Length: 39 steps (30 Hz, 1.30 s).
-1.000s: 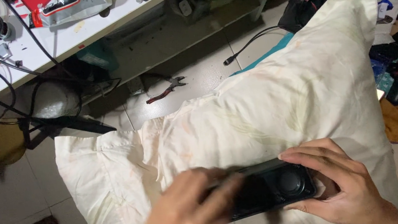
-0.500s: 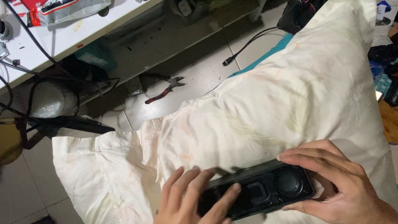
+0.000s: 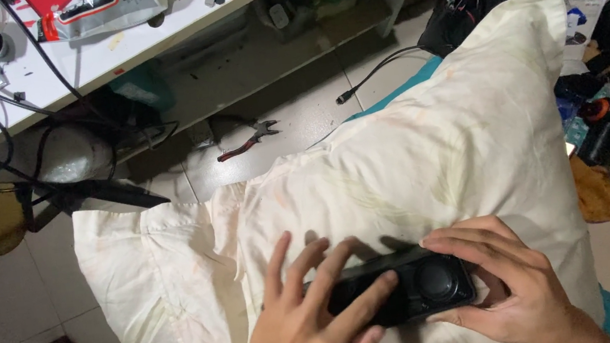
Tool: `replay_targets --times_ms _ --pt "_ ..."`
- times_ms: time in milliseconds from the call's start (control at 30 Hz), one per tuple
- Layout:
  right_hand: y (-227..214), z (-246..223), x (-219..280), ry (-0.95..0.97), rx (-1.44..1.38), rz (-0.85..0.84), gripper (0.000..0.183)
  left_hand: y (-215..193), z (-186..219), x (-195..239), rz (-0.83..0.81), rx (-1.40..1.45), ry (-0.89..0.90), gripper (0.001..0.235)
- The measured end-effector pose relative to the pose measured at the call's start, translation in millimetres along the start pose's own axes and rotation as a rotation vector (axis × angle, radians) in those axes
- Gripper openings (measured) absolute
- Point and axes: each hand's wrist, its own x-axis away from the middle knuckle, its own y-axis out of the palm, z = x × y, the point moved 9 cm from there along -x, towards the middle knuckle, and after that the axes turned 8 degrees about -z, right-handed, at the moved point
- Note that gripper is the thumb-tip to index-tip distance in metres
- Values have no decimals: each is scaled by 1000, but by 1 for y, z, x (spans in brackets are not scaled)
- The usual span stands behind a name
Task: The person uses a metal prying tool to carefully pry and separate the casing of a small black electronic device. They repeatedly insert the tool into seams and apply leverage to open the device, working over a white pillow on a cluttered workbench.
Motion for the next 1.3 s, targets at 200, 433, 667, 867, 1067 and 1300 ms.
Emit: replay_targets --times_ms 200,433,667,867,1067,1300 --pt "0 7 -3 88 -39 -14 88 3 -20 37 -19 -72 -102 50" --pt "-5 6 -7 85 -10 -27 90 -20 -61 74 101 394 -413 39" --pt "-3 7 -6 155 5 -60 90 -20 -60 65 169 380 -324 25" --pt "-6 -6 -9 215 31 -14 86 -24 -53 60 196 248 -360 28" --pt "-7 -17 -10 136 107 10 82 -34 -37 59 270 94 -354 9" --pt "-17 5 -17 216 23 -222 78 -15 -36 68 417 -50 -390 17"
